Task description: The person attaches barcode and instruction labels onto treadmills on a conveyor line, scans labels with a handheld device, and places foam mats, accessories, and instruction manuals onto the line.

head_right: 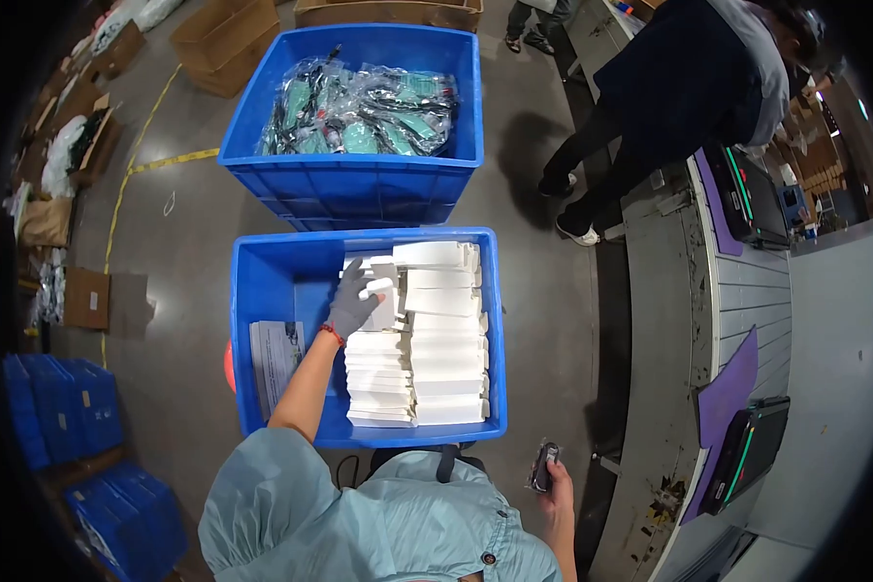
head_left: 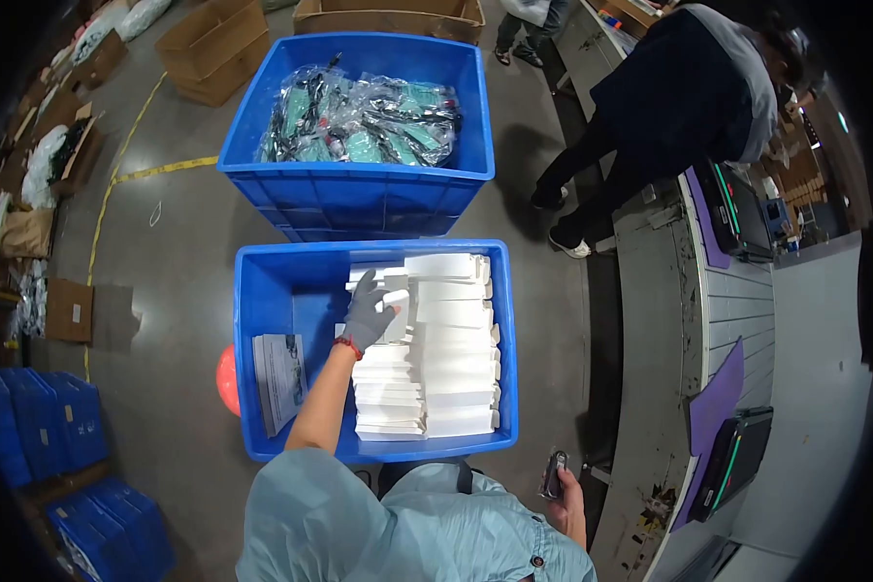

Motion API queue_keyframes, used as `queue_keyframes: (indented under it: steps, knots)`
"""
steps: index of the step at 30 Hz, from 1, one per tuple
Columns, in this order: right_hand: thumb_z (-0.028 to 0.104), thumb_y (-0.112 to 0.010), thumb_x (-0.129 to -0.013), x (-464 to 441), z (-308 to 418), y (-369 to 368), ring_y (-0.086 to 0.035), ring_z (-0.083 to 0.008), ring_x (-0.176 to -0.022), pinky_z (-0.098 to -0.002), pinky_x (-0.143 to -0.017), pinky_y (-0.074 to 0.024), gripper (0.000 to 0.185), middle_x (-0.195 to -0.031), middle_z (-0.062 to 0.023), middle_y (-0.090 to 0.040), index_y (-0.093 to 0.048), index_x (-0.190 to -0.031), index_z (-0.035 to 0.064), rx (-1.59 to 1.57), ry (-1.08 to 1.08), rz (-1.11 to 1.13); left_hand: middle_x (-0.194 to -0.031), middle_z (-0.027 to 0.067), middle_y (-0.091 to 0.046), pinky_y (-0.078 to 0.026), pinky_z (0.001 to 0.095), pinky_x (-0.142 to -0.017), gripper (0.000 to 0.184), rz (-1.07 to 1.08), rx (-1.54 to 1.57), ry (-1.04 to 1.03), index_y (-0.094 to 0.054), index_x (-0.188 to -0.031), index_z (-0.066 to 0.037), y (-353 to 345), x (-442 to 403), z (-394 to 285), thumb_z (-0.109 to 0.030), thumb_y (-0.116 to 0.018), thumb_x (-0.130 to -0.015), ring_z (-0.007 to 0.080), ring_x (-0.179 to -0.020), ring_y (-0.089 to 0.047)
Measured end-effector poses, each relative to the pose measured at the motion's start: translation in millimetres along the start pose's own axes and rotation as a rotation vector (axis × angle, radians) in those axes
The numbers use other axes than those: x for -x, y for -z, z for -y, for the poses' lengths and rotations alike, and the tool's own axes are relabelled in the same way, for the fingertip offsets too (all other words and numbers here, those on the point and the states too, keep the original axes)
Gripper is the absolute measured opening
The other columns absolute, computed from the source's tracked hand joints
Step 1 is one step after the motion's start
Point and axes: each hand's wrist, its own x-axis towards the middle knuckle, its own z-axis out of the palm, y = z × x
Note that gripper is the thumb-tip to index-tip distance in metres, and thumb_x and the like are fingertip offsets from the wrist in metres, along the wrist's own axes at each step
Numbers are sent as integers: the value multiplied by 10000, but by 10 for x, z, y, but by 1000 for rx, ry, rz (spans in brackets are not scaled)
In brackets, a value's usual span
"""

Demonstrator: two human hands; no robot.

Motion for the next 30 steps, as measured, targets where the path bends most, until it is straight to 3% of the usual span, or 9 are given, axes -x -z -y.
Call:
queue_keyframes:
  steps: [4, 7, 12, 15, 23, 27, 30]
  knots:
    - [153, -492, -795, 57, -66, 36, -552, -198, -676, -297, -610, -465, 162, -767, -103, -556, -483, -919, 47, -56, 28, -49, -947, 148, -561, -417, 351, -749, 304, 145, -81, -191, -566, -947, -70, -285, -282, 61, -185, -614, -669, 305, -851, -538]
    - [154, -490, -798, 114, -211, 173, -554, -198, -672, -296, -600, -469, 161, -763, -105, -556, -482, -918, 47, -131, 54, -49, -982, 154, -549, -424, 333, -746, 307, 353, 43, 212, -558, -968, -70, -145, -505, -161, -205, -585, -694, 293, -863, -537]
    - [121, -467, -812, 98, -507, 285, -558, -186, -680, -300, -593, -478, 154, -781, -104, -552, -468, -939, 34, -247, 56, -108, -955, 148, -545, -430, 336, -729, 268, 533, 3, 175, -555, -956, -68, -70, -641, -390, -185, -540, -716, 281, -843, -538]
    - [117, -472, -810, 92, -607, 260, -559, -186, -681, -297, -597, -481, 150, -779, -100, -552, -469, -932, 32, -299, 63, -115, -887, 134, -556, -440, 367, -691, 212, 524, -211, -150, -561, -917, -76, -64, -676, -753, -153, -503, -729, 281, -784, -552]
    - [121, -476, -808, 120, -775, 180, -560, -187, -671, -294, -587, -481, 148, -770, -98, -555, -475, -928, 33, -367, 98, -82, -807, 115, -559, -455, 375, -652, 138, 636, -606, -402, -571, -819, -92, -544, -560, -1579, -112, -467, -730, 274, -730, -560]
    - [122, -475, -810, 181, -877, 259, -559, -186, -671, -292, -588, -480, 153, -768, -100, -554, -479, -934, 32, -402, 112, -106, -853, 116, -573, -471, 375, -627, 162, 696, -616, -368, -573, -851, -100, -801, -306, -1995, -128, -523, -699, 262, -727, -585]
    - [117, -478, -808, 249, -848, 360, -559, -181, -672, -287, -593, -480, 172, -778, -98, -556, -480, -955, 27, -440, 140, -96, -785, 125, -588, -477, 365, -610, 168, 674, -313, -573, -568, -864, -87, -733, -59, -2440, -141, -505, -718, 272, -694, -589]
